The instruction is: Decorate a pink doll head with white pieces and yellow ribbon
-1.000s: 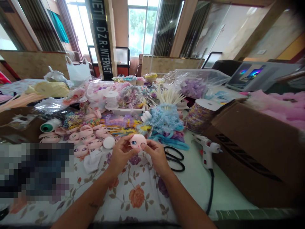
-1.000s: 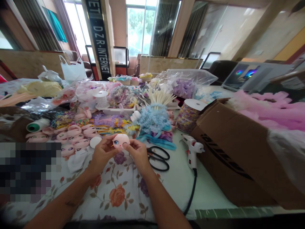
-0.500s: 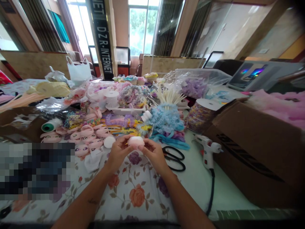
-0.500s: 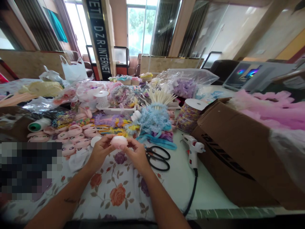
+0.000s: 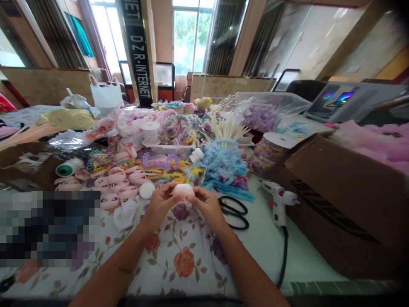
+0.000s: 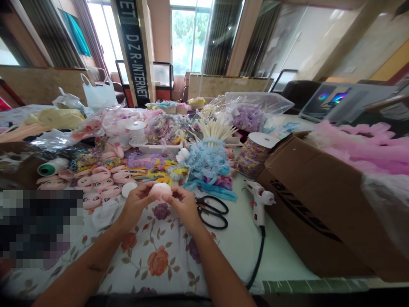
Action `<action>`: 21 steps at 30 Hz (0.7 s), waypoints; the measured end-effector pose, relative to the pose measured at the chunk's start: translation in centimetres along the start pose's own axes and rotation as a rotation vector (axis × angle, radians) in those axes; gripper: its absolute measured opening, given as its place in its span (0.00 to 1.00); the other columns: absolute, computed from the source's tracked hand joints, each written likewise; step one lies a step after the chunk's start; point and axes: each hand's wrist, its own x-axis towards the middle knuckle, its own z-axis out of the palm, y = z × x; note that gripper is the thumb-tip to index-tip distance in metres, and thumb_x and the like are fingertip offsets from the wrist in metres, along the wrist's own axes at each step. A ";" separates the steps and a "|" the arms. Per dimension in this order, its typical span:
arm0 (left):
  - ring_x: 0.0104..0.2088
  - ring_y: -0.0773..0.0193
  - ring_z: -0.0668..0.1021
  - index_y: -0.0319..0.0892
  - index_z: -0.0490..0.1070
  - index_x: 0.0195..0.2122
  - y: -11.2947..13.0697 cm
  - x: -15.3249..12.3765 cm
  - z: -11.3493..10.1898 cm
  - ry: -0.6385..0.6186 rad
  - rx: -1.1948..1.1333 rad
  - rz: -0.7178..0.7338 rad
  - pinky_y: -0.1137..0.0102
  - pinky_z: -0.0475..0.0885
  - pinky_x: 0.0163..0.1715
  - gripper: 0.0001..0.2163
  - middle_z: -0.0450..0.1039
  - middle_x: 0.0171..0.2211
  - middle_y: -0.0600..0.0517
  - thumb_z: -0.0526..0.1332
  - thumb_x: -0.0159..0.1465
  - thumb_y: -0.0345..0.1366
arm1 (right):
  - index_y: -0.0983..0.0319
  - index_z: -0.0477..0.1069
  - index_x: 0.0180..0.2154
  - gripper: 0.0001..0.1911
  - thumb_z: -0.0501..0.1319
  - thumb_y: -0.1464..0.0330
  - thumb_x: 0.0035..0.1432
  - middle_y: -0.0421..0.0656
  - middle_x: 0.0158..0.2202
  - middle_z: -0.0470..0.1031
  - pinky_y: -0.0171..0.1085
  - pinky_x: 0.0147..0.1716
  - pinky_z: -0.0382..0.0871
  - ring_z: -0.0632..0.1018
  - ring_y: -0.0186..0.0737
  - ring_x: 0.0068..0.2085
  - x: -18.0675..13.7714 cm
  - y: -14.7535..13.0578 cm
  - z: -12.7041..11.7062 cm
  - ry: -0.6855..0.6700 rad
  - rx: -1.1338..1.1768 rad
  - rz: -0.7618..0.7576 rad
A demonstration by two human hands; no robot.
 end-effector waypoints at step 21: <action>0.43 0.61 0.74 0.43 0.77 0.37 -0.6 -0.1 0.1 -0.022 0.083 0.098 0.71 0.71 0.44 0.15 0.73 0.42 0.50 0.71 0.46 0.31 | 0.61 0.66 0.25 0.14 0.59 0.58 0.55 0.35 0.19 0.65 0.32 0.22 0.60 0.66 0.32 0.21 0.1 -0.1 0.5 0.194 -0.104 -0.068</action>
